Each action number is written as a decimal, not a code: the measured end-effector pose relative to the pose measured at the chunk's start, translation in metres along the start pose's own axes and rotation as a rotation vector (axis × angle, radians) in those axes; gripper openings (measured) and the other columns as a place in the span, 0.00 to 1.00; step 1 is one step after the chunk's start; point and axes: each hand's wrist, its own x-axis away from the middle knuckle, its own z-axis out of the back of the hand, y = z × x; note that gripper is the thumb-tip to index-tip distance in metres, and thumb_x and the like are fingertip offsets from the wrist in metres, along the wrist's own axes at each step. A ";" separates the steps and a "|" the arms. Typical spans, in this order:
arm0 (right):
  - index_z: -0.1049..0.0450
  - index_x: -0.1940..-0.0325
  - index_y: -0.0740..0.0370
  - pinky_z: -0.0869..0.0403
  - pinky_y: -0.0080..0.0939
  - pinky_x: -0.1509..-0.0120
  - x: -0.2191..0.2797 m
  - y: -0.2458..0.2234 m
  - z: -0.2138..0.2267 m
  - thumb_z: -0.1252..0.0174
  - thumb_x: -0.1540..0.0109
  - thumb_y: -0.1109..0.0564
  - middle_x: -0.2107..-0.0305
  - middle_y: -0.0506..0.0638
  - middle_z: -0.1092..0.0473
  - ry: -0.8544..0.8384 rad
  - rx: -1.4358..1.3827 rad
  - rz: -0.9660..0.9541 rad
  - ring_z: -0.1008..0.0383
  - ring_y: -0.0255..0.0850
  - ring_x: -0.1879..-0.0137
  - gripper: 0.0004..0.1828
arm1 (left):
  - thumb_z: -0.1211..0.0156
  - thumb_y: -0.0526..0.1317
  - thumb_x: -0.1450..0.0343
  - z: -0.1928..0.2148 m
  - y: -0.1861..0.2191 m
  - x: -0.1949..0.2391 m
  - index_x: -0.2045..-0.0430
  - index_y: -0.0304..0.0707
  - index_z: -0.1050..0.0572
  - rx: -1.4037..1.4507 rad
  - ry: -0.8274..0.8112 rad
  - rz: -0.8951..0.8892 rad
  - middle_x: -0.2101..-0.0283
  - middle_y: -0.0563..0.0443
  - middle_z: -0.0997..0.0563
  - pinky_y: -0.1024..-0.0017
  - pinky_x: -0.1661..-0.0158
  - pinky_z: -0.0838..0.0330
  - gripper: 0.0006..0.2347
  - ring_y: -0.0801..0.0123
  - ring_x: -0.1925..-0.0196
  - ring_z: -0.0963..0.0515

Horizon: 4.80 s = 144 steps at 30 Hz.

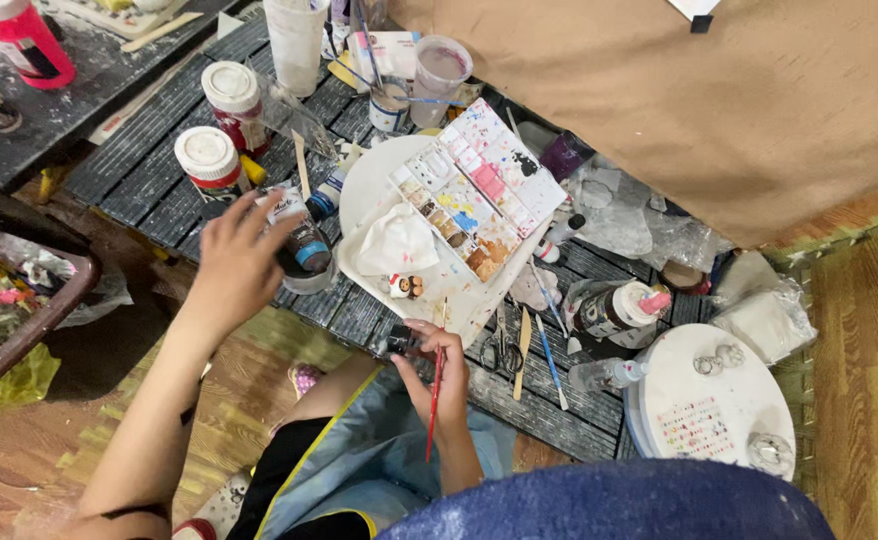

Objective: The person paints small figurines using a fine brush and various paint colors from a palette. They dip the brush into paint pots and the palette, then apply paint to the figurines held in their left hand.

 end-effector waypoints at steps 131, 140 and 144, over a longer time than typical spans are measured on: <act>0.31 0.60 0.65 0.32 0.40 0.68 0.025 0.032 0.024 0.47 0.33 0.61 0.79 0.53 0.34 0.082 0.269 -0.047 0.33 0.40 0.75 0.03 | 0.40 0.40 0.36 -0.012 0.135 0.052 0.48 0.60 0.20 0.090 0.176 -0.361 0.51 0.65 0.21 0.63 0.50 0.44 0.20 0.74 0.49 0.23; 0.42 0.55 0.60 0.38 0.31 0.73 0.001 0.031 0.032 0.63 0.29 0.34 0.71 0.48 0.27 0.022 -0.124 0.019 0.39 0.33 0.77 0.26 | 0.29 0.46 0.42 -0.001 0.059 0.056 0.47 0.54 0.22 0.065 0.106 0.104 0.52 0.58 0.19 0.59 0.42 0.45 0.26 0.66 0.50 0.23; 0.50 0.62 0.54 0.42 0.29 0.79 -0.014 0.050 0.052 0.70 0.34 0.25 0.75 0.48 0.29 0.153 -0.290 -0.027 0.42 0.29 0.79 0.31 | 0.35 0.45 0.25 -0.016 0.014 0.051 0.35 0.40 0.30 0.132 0.118 0.437 0.47 0.42 0.23 0.56 0.45 0.37 0.24 0.52 0.47 0.23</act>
